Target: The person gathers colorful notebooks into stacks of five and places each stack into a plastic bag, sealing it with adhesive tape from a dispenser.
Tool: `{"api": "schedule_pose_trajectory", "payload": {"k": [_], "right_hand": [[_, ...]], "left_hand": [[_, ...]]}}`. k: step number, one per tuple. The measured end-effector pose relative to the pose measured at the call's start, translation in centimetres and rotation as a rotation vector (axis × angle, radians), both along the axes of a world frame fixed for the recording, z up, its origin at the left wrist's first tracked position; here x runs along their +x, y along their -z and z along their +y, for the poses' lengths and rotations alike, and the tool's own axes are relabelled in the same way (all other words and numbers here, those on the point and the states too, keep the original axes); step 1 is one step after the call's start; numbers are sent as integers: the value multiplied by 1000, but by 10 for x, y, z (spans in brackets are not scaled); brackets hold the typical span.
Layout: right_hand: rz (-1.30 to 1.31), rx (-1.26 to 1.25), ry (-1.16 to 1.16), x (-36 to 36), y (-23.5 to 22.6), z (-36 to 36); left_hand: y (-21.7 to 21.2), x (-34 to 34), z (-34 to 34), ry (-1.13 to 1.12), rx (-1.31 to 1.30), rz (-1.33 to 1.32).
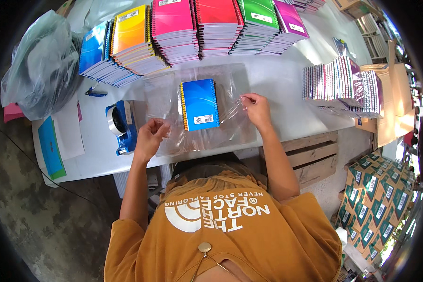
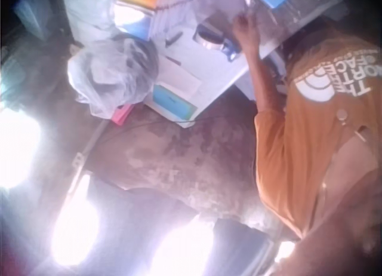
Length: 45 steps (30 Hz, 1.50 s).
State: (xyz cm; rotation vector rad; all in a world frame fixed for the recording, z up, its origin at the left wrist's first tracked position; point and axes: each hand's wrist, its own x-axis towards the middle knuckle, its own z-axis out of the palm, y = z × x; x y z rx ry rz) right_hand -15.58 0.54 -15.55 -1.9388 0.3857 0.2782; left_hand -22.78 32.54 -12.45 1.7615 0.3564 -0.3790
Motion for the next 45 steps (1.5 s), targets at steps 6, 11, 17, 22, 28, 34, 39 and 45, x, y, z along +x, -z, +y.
{"api": "schedule_pose_trajectory", "payload": {"k": [6, 11, 17, 22, 28, 34, 39, 45], "right_hand": [[-46, -105, -159, -2, -25, 13], [-55, -87, -354, -3, -61, 14], [-476, 499, -319, -13, -6, 75], [-555, 549, -312, -27, 0, 97], [-623, 99, -452, -24, 3, 99], [-588, -381, -649, -26, -11, 96], [-653, -321, -596, -25, 15, 102], [-512, -117, -575, -25, 10, 95]], "left_hand": [[-21, 27, -6, 233, 137, 34], [-17, 31, -21, 337, 158, -366], [6, 40, -56, 367, 169, -589], [21, 27, -85, 493, 549, -551], [17, 41, -72, 273, -416, -229], [5, 92, -89, 56, 433, -558], [19, 136, -82, -29, 634, -715], [23, 43, -71, 388, 1065, -706]]}}
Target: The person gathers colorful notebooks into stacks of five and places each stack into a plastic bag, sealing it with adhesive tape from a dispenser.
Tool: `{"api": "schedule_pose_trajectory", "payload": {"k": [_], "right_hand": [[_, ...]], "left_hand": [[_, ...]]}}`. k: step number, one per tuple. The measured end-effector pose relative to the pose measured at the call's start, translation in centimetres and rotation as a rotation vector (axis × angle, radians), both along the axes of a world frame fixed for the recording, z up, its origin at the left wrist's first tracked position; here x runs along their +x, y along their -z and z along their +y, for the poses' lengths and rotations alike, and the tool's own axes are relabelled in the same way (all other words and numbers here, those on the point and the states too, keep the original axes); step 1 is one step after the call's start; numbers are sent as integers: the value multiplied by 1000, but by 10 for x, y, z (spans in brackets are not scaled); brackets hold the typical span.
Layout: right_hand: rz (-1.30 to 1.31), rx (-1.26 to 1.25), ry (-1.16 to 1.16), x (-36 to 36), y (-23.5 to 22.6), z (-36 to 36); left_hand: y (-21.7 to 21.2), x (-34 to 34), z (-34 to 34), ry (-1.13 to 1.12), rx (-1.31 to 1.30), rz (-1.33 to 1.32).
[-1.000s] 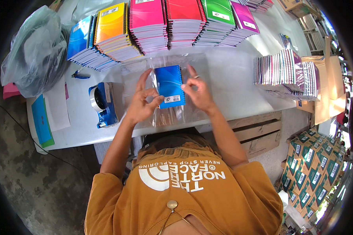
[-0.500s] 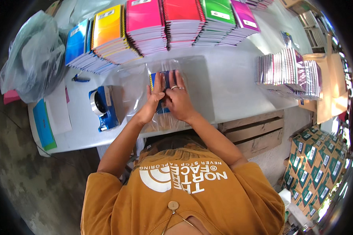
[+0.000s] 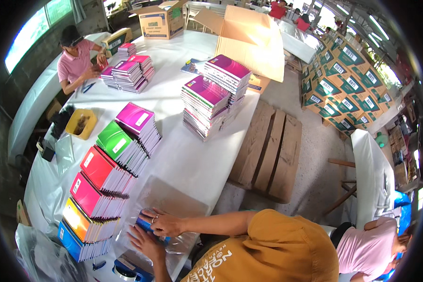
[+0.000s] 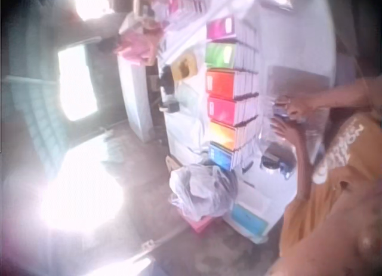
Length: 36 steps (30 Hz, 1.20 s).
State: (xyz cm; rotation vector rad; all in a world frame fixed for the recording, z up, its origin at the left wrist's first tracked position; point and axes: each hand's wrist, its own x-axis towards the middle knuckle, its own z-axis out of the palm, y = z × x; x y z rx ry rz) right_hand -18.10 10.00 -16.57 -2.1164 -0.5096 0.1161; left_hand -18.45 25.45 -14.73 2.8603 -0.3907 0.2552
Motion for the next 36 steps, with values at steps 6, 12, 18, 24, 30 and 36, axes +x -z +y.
{"api": "schedule_pose_trajectory", "payload": {"k": [6, 12, 18, 24, 30, 36], "right_hand": [[-26, -120, -182, 19, -16, 9], [-86, -208, -380, 47, 15, 7], [142, -297, -473, 53, -2, 6], [151, -426, -521, 49, -23, 4], [161, -472, -646, 68, -7, 11], [42, -299, -444, 63, -54, -3]], "left_hand": [[4, -3, -8, -45, -51, 243], [5, 7, 0, 25, -145, 309], [11, -75, -12, 34, -39, 238], [4, -110, 20, 534, -225, 166], [-38, -122, 139, -909, -97, -255], [-28, -116, 181, -910, -1268, 503]]}}
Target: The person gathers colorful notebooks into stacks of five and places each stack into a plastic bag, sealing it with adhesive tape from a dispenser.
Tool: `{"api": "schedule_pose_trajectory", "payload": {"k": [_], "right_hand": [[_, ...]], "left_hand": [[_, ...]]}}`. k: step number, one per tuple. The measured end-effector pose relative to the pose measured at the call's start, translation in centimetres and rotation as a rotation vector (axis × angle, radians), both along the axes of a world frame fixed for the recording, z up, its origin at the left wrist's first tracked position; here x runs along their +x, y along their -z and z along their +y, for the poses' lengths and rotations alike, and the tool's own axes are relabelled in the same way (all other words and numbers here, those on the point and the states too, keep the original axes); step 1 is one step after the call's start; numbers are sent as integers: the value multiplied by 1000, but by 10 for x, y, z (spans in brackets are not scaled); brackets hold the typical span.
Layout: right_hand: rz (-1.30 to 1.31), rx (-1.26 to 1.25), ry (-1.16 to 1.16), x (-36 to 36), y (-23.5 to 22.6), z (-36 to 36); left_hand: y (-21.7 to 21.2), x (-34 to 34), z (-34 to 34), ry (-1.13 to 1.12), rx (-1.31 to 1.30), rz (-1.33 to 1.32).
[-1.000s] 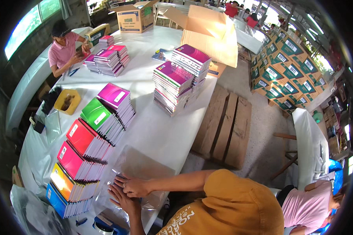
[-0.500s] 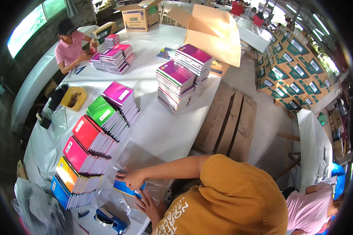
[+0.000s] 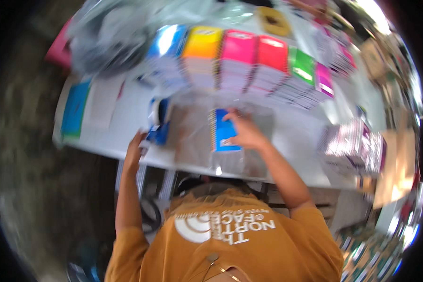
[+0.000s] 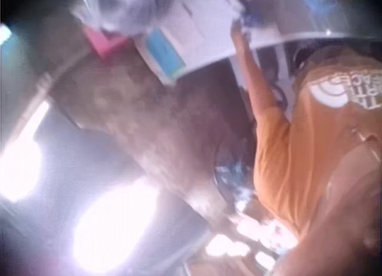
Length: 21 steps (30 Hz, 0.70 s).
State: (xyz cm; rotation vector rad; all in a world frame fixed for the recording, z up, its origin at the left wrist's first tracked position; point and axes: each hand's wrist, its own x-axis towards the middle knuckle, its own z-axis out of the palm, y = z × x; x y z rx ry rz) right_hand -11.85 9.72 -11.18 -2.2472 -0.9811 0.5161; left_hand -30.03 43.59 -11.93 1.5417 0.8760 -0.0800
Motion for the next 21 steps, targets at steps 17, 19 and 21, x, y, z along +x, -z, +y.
{"api": "schedule_pose_trajectory", "payload": {"k": [17, 19, 21], "right_hand": [[27, -128, -27, -3, -11, 1], [33, -125, -42, -2, -10, 1], [41, -141, -37, -1, -13, -2]], "left_hand": [[6, -61, -5, 265, 74, -92], [10, -45, 1, 59, 792, 168], [-20, -11, -11, -246, 840, -105]]}}
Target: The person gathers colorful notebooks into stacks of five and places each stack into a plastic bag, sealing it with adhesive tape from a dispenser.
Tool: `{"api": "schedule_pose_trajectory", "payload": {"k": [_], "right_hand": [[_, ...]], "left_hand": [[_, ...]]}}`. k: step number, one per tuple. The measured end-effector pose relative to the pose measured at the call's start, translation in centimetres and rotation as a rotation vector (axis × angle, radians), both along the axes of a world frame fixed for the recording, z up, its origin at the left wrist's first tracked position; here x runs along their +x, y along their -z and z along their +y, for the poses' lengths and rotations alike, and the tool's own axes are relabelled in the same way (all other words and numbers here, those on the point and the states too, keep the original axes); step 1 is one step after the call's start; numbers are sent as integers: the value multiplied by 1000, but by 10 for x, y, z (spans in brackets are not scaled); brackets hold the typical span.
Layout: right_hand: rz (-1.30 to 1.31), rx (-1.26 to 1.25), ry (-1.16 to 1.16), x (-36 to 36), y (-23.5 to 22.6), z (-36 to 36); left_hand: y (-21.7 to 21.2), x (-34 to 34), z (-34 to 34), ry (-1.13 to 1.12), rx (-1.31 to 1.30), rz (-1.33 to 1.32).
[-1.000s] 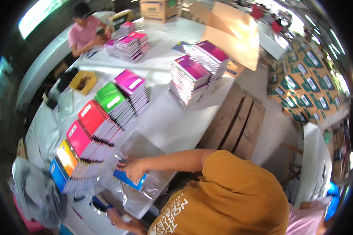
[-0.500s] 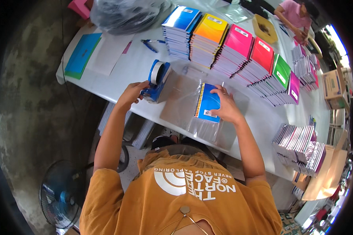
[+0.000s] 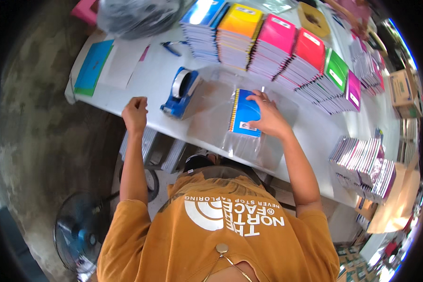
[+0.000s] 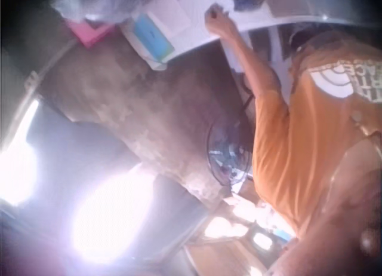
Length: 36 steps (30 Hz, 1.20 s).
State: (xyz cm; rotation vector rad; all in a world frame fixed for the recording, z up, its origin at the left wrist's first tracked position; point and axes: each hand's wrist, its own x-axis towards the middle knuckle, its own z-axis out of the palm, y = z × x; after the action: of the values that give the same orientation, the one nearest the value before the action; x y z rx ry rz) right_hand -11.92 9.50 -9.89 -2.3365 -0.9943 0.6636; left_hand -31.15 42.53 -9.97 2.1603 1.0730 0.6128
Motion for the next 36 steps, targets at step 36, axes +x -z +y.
{"api": "schedule_pose_trajectory", "payload": {"k": [36], "right_hand": [[-571, 489, 661, -26, 24, 9]], "left_hand": [[-2, 99, -225, 771, 464, -47]]}}
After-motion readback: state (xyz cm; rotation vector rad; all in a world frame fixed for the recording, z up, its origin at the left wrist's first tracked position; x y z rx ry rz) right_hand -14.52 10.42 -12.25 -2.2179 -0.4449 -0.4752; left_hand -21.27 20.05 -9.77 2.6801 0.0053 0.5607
